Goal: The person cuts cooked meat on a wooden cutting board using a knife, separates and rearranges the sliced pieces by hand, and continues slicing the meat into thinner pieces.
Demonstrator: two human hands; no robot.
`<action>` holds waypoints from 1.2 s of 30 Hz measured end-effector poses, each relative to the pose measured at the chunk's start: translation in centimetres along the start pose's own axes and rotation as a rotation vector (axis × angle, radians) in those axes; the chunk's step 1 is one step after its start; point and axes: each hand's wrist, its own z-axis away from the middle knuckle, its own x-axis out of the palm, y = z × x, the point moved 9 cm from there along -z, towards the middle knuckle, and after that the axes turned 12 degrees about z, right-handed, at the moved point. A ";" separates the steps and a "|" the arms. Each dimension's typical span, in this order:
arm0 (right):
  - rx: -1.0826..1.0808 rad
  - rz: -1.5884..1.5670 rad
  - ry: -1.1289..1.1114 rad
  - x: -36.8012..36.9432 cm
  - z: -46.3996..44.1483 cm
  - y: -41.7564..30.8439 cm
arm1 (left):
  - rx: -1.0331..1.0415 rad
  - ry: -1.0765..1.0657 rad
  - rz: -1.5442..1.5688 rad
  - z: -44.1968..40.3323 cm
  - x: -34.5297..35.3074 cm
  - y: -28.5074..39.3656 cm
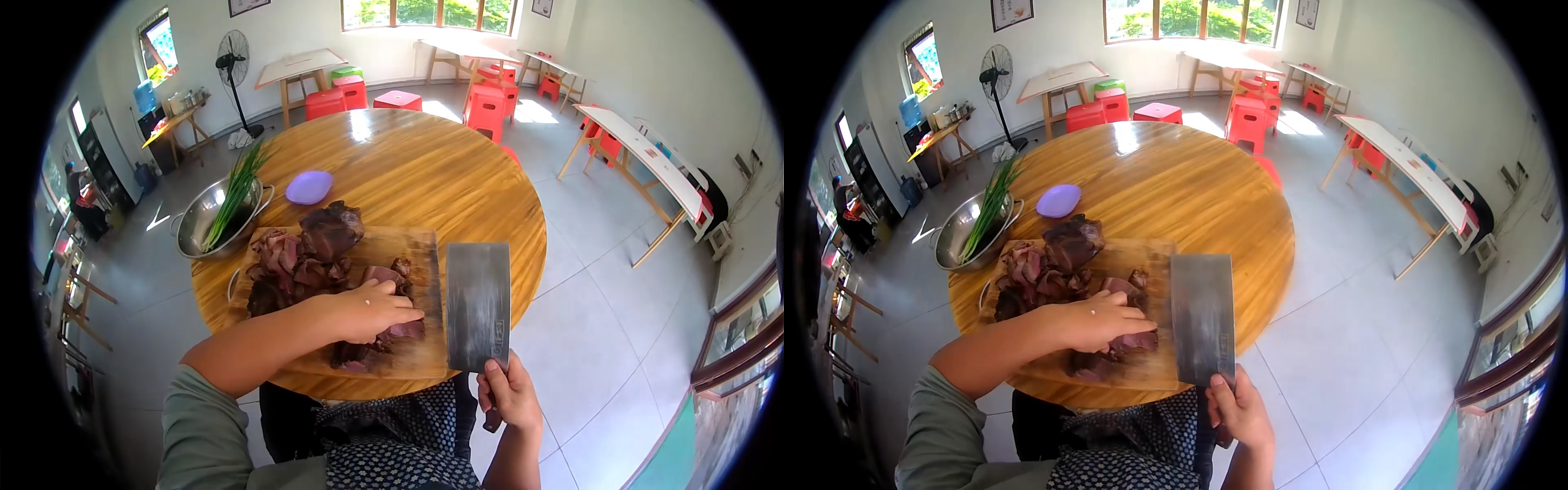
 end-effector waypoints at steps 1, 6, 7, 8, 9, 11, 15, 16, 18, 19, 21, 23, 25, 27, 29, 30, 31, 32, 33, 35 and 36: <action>-0.009 -0.019 -0.003 0.0 -0.1 0.1 | 0.005 -0.041 -0.024 -0.3 0.4 0.3; -0.003 -0.017 -0.010 0.0 0.0 0.3 | 0.008 -0.095 -0.027 -0.2 1.8 -0.8; 0.016 -0.013 -0.016 0.0 0.0 0.7 | 0.046 -0.092 -0.023 0.0 2.0 -1.1; 0.013 -0.021 -0.030 0.2 0.1 0.8 | 0.085 -0.087 -0.019 0.4 2.1 -1.2; 0.012 -0.010 -0.030 0.1 0.2 0.9 | 0.070 -0.087 -0.018 0.9 2.1 -1.3; 0.029 -0.017 -0.034 0.2 0.4 1.4 | 0.181 -0.011 0.065 1.8 1.3 -0.2; 0.040 -0.023 -0.050 0.6 0.4 1.6 | 0.139 -0.019 0.101 2.8 0.3 -0.5; 0.038 -0.035 -0.053 0.8 0.3 1.6 | 0.144 -0.041 0.069 2.6 1.0 -1.2; 0.032 -0.045 -0.056 0.9 0.2 1.7 | 0.150 -0.059 0.033 2.6 1.5 -1.8; 0.040 -0.026 -0.063 1.0 0.2 1.8 | 0.127 -0.053 0.094 2.6 1.6 -2.1; 0.051 -0.004 -0.064 1.1 0.3 2.0 | 0.110 -0.047 0.158 2.7 1.4 -2.2; 0.057 -0.029 -0.070 1.2 0.3 1.9 | 0.043 0.024 0.294 3.1 0.3 -2.5; 0.059 -0.018 -0.062 1.0 0.4 1.8 | -0.005 0.073 0.304 3.7 -1.2 -3.1; 0.058 -0.011 -0.063 1.1 0.5 1.7 | -0.067 0.158 0.328 4.8 -3.1 -4.2; 0.072 -0.046 -0.045 0.9 0.5 2.0 | -0.155 0.196 0.380 5.9 -4.8 -4.9; 0.068 -0.049 -0.058 1.1 0.5 2.0 | -0.230 0.226 0.435 6.6 -5.6 -5.6; 0.082 -0.060 -0.046 1.0 0.6 2.1 | -0.208 0.302 0.398 7.2 -6.4 -6.3; 0.094 -0.071 -0.036 1.0 0.5 2.3 | -0.262 0.272 0.435 7.8 -6.9 -7.2; 0.086 -0.061 -0.048 1.1 0.5 2.3 | -0.274 0.309 0.437 8.5 -7.9 -7.5; 0.091 -0.055 -0.058 1.0 0.6 2.8 | -0.303 0.361 0.402 10.1 -9.3 -8.5; 0.100 -0.046 -0.047 1.1 0.5 2.8 | -0.323 0.374 0.396 10.8 -9.4 -9.0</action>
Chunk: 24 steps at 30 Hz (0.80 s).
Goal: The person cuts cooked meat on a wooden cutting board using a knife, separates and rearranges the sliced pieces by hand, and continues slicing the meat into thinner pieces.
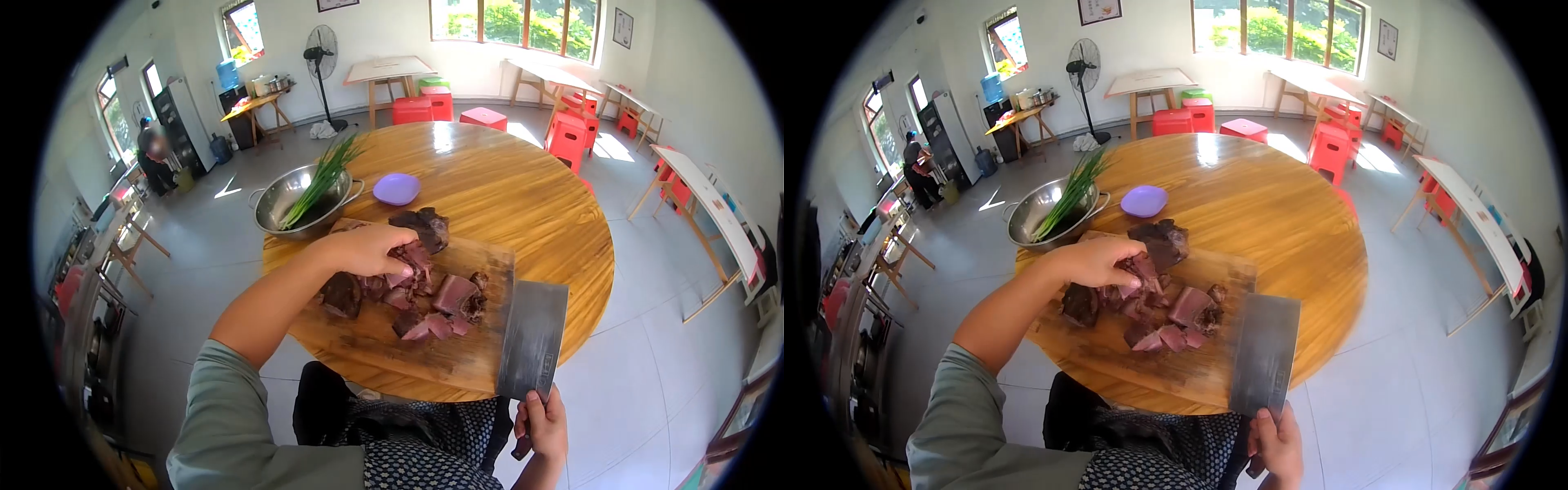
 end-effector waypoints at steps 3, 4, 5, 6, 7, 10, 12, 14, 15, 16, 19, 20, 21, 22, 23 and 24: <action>-0.054 0.072 -0.002 0.5 0.0 -1.4 | -0.143 0.034 -0.079 0.9 -1.2 -1.1; -0.087 0.142 -0.012 0.6 0.3 -2.4 | -0.149 0.045 -0.079 0.9 -1.3 -1.4; -0.161 0.356 -0.032 0.6 0.4 -3.9 | -0.151 0.057 -0.096 0.8 -1.3 -1.9; -0.163 0.357 -0.034 0.8 0.0 -5.2 | -0.149 0.065 -0.113 0.7 -1.3 -2.1; -0.326 0.648 -0.018 1.5 -0.1 -7.6 | -0.147 0.066 -0.112 0.7 -1.3 -1.9; -0.593 1.069 -0.023 3.1 0.2 -10.8 | -0.163 0.042 -0.136 0.7 -1.1 -0.8; -0.010 0.358 -0.319 4.3 -1.1 -8.1 | -0.133 0.109 -0.221 1.1 -1.4 0.4; 0.124 0.012 -0.424 6.3 -0.3 -7.4 | -0.127 0.111 -0.210 1.4 -1.3 0.8; 0.147 -0.060 -0.431 6.9 0.5 -7.6 | -0.130 0.103 -0.202 1.6 -1.2 0.7; 0.174 -0.135 -0.437 7.6 1.1 -7.6 | -0.137 0.106 -0.195 1.9 -1.3 0.6; 0.259 -0.389 -0.406 9.6 1.4 -6.7 | -0.032 0.101 -0.158 2.2 -0.9 1.9; 0.257 -0.384 -0.400 10.3 1.6 -6.9 | -0.064 0.086 -0.127 2.2 -0.7 2.0; 0.288 -0.436 -0.374 11.1 1.6 -7.2 | -0.095 0.072 -0.098 2.2 -0.6 1.9; 0.317 -0.489 -0.348 11.9 1.7 -7.4 | -0.088 0.076 -0.099 2.3 -0.5 2.0; 0.319 -0.523 -0.332 12.5 1.6 -7.2 | -0.064 0.100 -0.114 2.3 -0.6 2.1; 0.314 -0.519 -0.331 13.1 1.4 -7.2 | -0.042 0.125 -0.128 2.4 -0.6 2.2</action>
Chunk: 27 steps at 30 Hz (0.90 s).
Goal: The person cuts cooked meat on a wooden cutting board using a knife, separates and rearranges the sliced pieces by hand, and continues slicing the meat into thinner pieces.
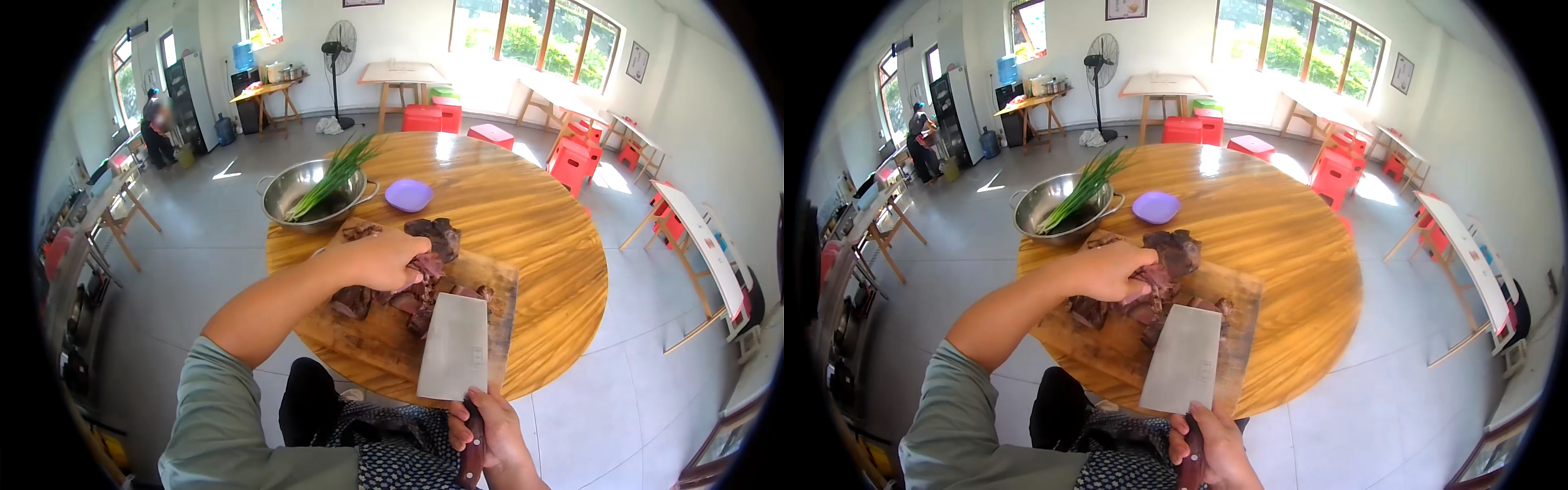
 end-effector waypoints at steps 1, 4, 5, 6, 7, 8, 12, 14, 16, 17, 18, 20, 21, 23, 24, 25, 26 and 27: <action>0.010 -0.045 -0.081 1.1 -0.5 0.2 | 0.003 0.007 0.000 0.0 0.1 -0.1; 0.014 -0.075 -0.158 3.5 -3.1 0.3 | 0.049 0.013 0.073 -0.3 1.1 -0.4; -0.006 -0.066 -0.132 4.1 -4.3 0.1 | 0.076 0.011 0.144 -0.3 1.5 -0.6; -0.026 -0.058 -0.107 4.5 -5.4 0.0 | 0.103 0.008 0.213 -0.3 1.6 -0.4; -0.031 -0.058 -0.111 5.0 -6.6 0.2 | 0.105 0.009 0.207 0.0 1.4 0.4; -0.040 -0.090 -0.104 5.4 -8.0 0.5 | 0.028 -0.018 0.260 0.3 1.4 0.6; -0.033 -0.119 -0.104 8.1 -9.7 1.6 | -0.028 -0.027 0.302 1.0 0.0 1.9; -0.044 -0.103 -0.090 8.8 -9.4 1.8 | -0.064 0.031 0.296 1.2 -1.4 2.1; -0.063 -0.063 -0.121 8.7 -9.1 1.9 | -0.104 0.101 0.291 0.9 -2.8 0.0; -0.058 -0.062 -0.126 8.4 -8.6 1.9 | -0.003 0.176 0.155 0.2 -3.6 -1.9; -0.092 -0.052 -0.116 7.8 -7.9 1.3 | 0.098 0.248 0.017 0.0 -4.6 -2.5; -0.127 -0.040 -0.103 6.3 -6.6 0.2 | -0.111 0.186 0.111 -0.5 -4.8 -5.4; -0.160 -0.030 -0.059 5.0 -5.9 -0.3 | -0.173 0.167 0.080 -1.0 -4.5 -7.5; -0.227 -0.039 -0.001 2.3 -4.6 -1.2 | -0.245 0.138 -0.059 -1.8 -3.0 -9.6; -0.266 -0.056 0.009 1.1 -3.9 -1.7 | -0.242 0.133 -0.051 -2.0 -2.1 -10.7; -0.304 -0.062 0.059 0.1 -2.9 -2.4 | -0.145 0.208 -0.121 -1.9 -1.8 -10.9; -0.307 -0.066 0.071 -1.2 -2.6 -2.5 | -0.045 0.283 -0.193 -2.1 -1.3 -10.8; -0.341 -0.063 0.127 -3.0 -2.0 -2.6 | -0.079 0.355 -0.250 -1.4 -1.4 -9.3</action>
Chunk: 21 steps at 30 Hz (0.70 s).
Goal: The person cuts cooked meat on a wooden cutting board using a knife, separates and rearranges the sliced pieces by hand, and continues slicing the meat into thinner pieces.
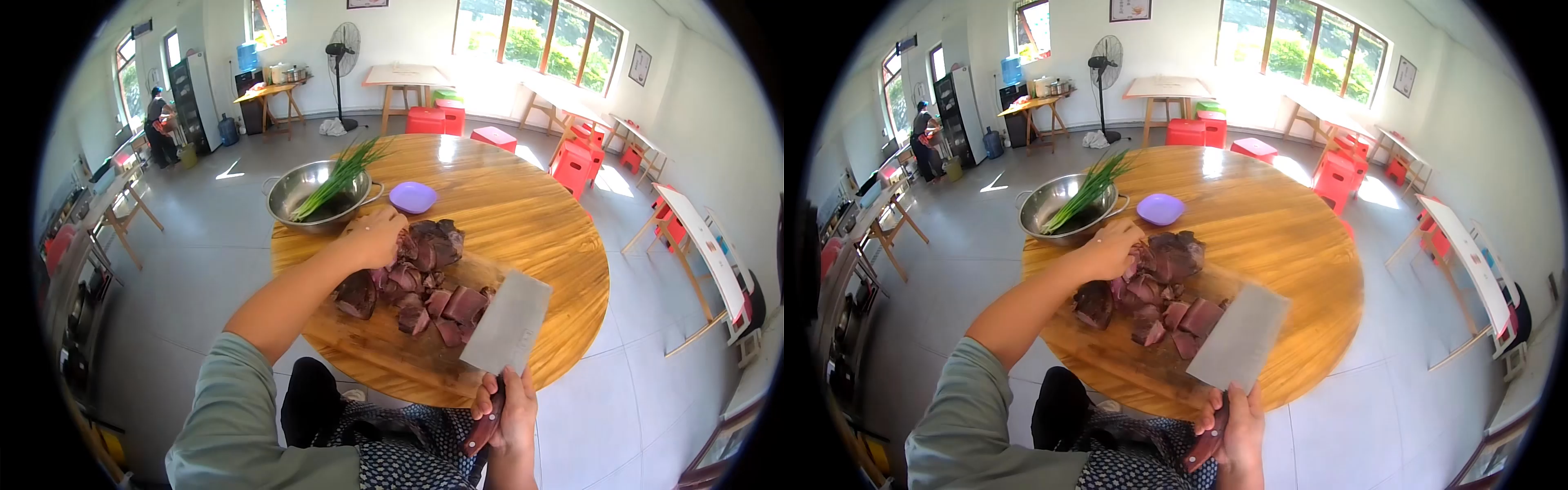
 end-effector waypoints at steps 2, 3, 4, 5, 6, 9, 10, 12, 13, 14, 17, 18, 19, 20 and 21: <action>-0.030 -0.012 0.129 -3.3 0.7 -0.2 | 0.084 0.111 0.034 2.1 -1.3 3.8; -0.028 -0.022 0.138 -4.1 1.0 -0.2 | 0.160 0.238 0.063 3.5 -2.4 5.7; -0.064 -0.013 0.174 -4.9 1.3 -0.7 | 0.152 0.227 0.234 5.0 -1.7 6.5; -0.099 -0.004 0.211 -5.8 1.5 -1.0 | 0.142 0.212 0.405 6.8 -0.7 7.5; -0.107 -0.013 0.245 -6.8 1.7 -0.8 | 0.135 0.203 0.419 8.9 0.4 8.8; -0.095 -0.035 0.280 -8.3 2.0 -0.4 | 0.092 0.184 0.272 14.1 2.7 12.0; -0.082 -0.026 0.279 -8.5 1.9 -0.4 | 0.035 0.167 0.229 15.0 3.4 12.2; -0.061 -0.025 0.264 -8.8 1.7 -0.3 | -0.029 0.221 0.224 15.7 4.4 10.9; -0.055 -0.031 0.240 -8.7 1.4 -0.3 | -0.081 0.286 0.210 16.0 4.2 10.1; -0.053 -0.034 0.232 -8.7 1.2 -0.3 | -0.118 0.309 0.278 16.1 4.1 9.6; -0.063 -0.018 0.199 -8.3 0.8 -0.2 | -0.180 0.349 0.466 16.8 5.2 9.0; -0.058 -0.014 0.176 -8.0 0.7 -0.2 | -0.173 0.343 0.466 16.6 5.4 9.3; -0.053 -0.008 0.162 -7.7 0.8 -0.2 | -0.135 0.399 0.416 16.6 5.1 10.0; -0.057 -0.010 0.182 -7.9 0.9 -0.2 | -0.097 0.451 0.372 16.6 4.9 10.7; -0.059 0.001 0.173 -7.8 0.8 0.0 | -0.091 0.439 0.386 16.4 5.5 10.7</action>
